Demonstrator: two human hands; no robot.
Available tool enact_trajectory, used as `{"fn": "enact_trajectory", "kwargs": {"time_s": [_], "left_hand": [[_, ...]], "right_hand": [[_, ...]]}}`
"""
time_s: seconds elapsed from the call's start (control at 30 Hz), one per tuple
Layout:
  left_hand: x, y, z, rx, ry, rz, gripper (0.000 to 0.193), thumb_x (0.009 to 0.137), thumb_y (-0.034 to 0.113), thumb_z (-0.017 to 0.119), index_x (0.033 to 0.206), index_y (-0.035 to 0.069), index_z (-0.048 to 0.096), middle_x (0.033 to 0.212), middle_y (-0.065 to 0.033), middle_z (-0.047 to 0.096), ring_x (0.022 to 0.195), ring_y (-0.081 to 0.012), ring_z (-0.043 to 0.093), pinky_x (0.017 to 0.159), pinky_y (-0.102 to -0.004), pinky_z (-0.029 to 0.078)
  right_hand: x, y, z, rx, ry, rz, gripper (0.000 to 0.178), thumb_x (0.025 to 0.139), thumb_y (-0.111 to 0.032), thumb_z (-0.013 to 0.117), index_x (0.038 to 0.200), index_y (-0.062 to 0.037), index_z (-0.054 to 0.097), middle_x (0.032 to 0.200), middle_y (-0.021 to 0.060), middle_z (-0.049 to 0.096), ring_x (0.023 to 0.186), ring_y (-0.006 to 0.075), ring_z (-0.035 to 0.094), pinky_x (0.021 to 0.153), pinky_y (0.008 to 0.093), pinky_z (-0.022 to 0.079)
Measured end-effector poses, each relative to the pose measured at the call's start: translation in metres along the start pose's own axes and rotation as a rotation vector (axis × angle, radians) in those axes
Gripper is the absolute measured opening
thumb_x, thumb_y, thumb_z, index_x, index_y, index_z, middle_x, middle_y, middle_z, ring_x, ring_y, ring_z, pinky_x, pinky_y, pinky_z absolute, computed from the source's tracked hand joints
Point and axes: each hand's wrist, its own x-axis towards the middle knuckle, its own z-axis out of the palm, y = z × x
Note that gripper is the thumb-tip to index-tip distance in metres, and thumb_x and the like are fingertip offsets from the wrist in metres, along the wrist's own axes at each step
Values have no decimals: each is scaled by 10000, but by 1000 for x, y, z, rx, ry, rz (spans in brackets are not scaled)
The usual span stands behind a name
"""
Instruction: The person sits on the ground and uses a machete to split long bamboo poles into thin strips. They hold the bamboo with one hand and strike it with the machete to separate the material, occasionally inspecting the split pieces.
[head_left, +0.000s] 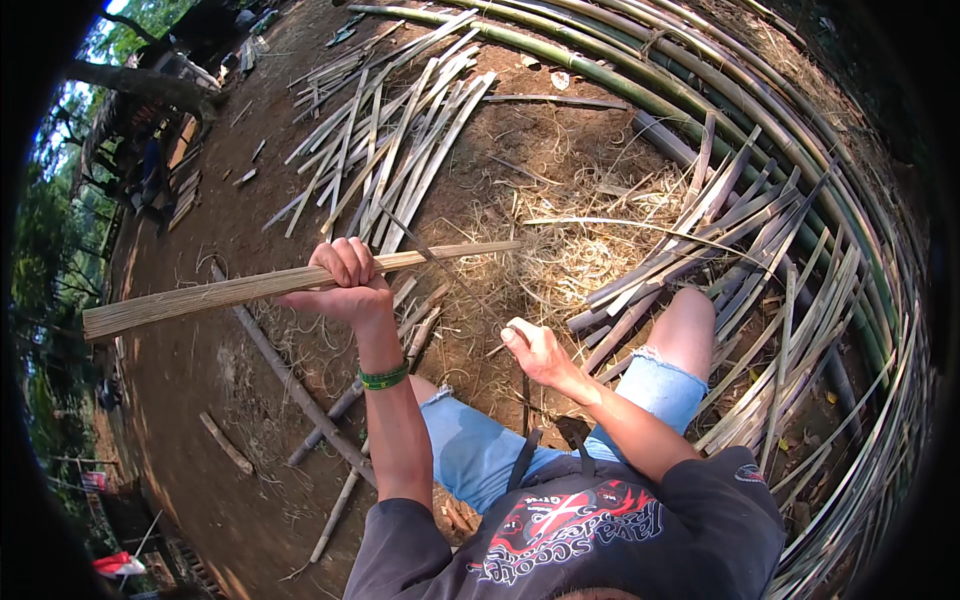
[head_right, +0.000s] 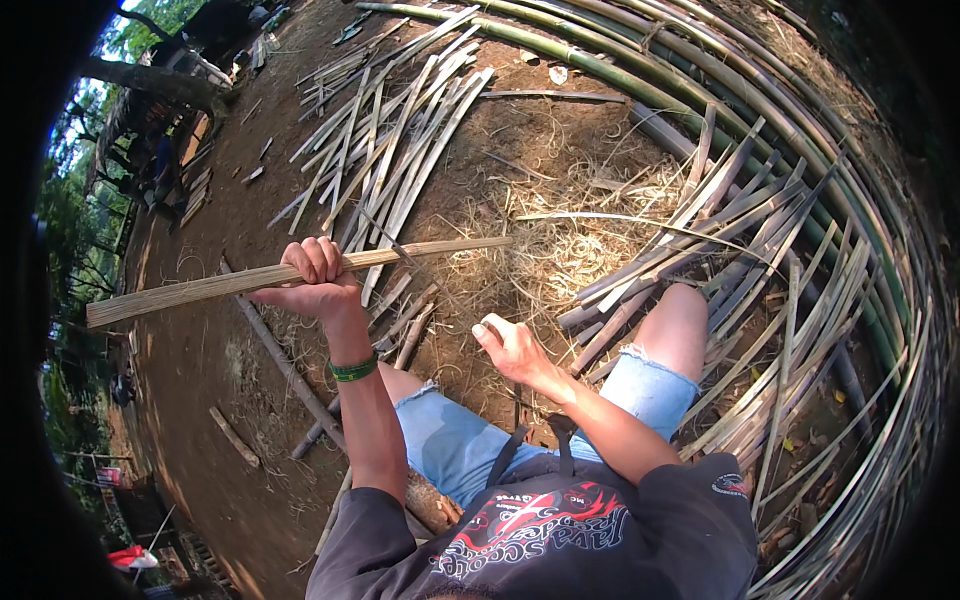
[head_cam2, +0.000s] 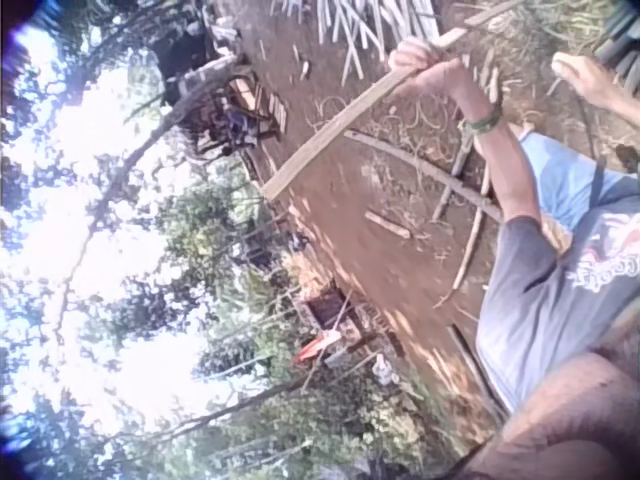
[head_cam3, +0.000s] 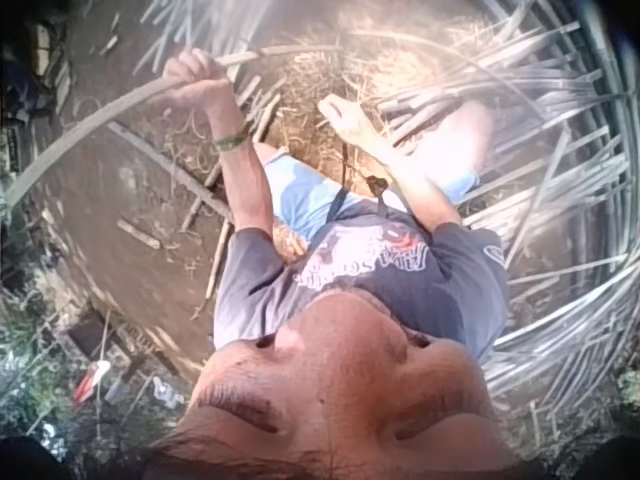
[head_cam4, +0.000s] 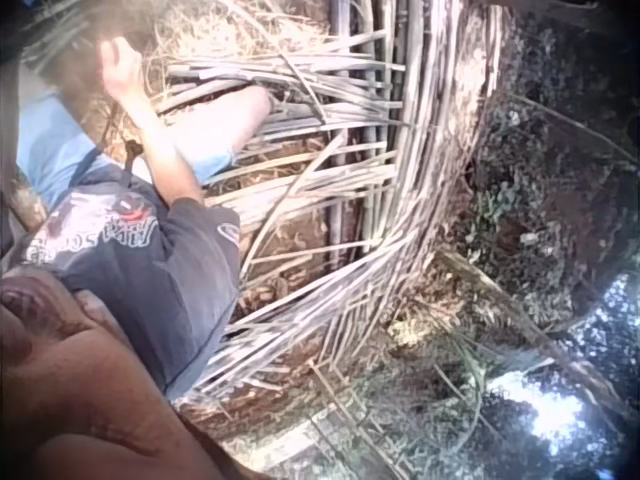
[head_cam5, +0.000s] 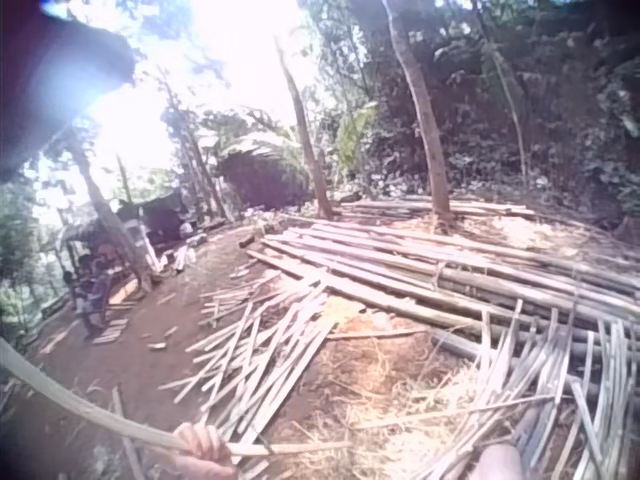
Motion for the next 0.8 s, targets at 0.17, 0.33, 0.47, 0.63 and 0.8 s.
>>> {"fn": "enact_trajectory", "kwargs": {"time_s": [0.17,0.33,0.47,0.63,0.8], "left_hand": [[4,1,1,-6,122,29,766,777,891,234,528,167,211,438,41,193,386,-88,167,387,-248,78],[-6,-8,13,71,182,67,761,783,880,226,536,161,221,449,34,201,387,-86,164,382,-237,80],[-2,-11,16,120,181,137,756,797,869,206,541,158,229,451,31,202,384,-84,170,376,-234,86],[-8,-23,41,76,191,64,751,798,868,209,546,161,232,452,34,204,384,-83,173,377,-229,84],[-5,-14,26,135,209,140,747,797,869,198,552,165,225,455,35,205,380,-83,164,376,-224,81]], "right_hand": [[15,145,3,-202,237,482,549,968,-497,451,940,28,611,882,285,639,932,442,623,783,487,463],[11,158,17,-4,238,481,552,979,-525,436,786,-18,538,533,37,496,478,154,508,489,335,411],[5,36,21,12,101,66,382,999,-352,477,886,8,538,623,228,469,579,377,472,575,433,402],[19,185,9,-254,432,386,594,988,-535,400,802,10,551,605,117,540,600,251,559,621,405,449],[25,96,23,-51,159,158,472,1001,-431,439,848,7,524,599,142,497,567,293,491,578,412,407]]}}
